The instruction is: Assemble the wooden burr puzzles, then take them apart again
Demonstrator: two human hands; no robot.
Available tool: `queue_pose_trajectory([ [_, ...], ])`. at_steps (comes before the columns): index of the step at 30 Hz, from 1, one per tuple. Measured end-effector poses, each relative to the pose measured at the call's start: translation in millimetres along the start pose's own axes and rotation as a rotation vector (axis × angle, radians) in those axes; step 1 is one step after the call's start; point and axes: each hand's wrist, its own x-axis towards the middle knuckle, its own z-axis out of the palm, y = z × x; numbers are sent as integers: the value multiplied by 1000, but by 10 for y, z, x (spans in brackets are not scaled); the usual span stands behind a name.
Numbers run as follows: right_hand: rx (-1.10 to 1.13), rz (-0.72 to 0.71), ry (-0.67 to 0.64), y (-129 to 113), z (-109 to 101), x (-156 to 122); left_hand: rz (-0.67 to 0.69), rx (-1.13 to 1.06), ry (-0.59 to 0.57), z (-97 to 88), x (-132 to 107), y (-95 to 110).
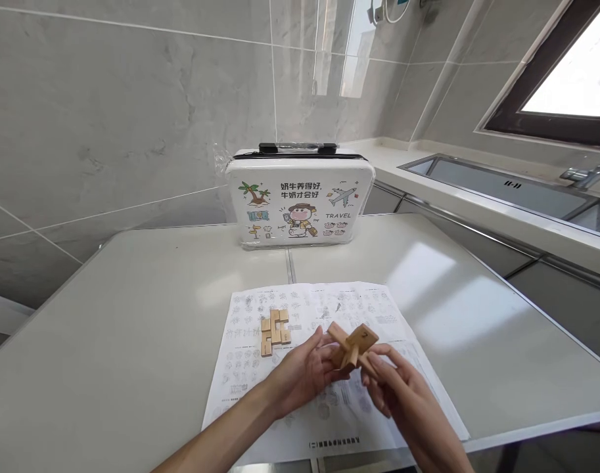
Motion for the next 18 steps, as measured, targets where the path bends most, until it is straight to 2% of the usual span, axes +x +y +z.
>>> queue_pose_trajectory([
  [5,-217,-183,186,-209,-240,249,-21,-90,125,-21,0,-41],
  [10,-380,-307,348,-333,-389,562,-31,-60,140,27,-29,-12],
  [15,-753,-305,577,-355,-517,774,-40,-6,140,70,-48,32],
  [18,-840,-319,628,-355,-555,848,-51,5,150,74,-48,39],
])
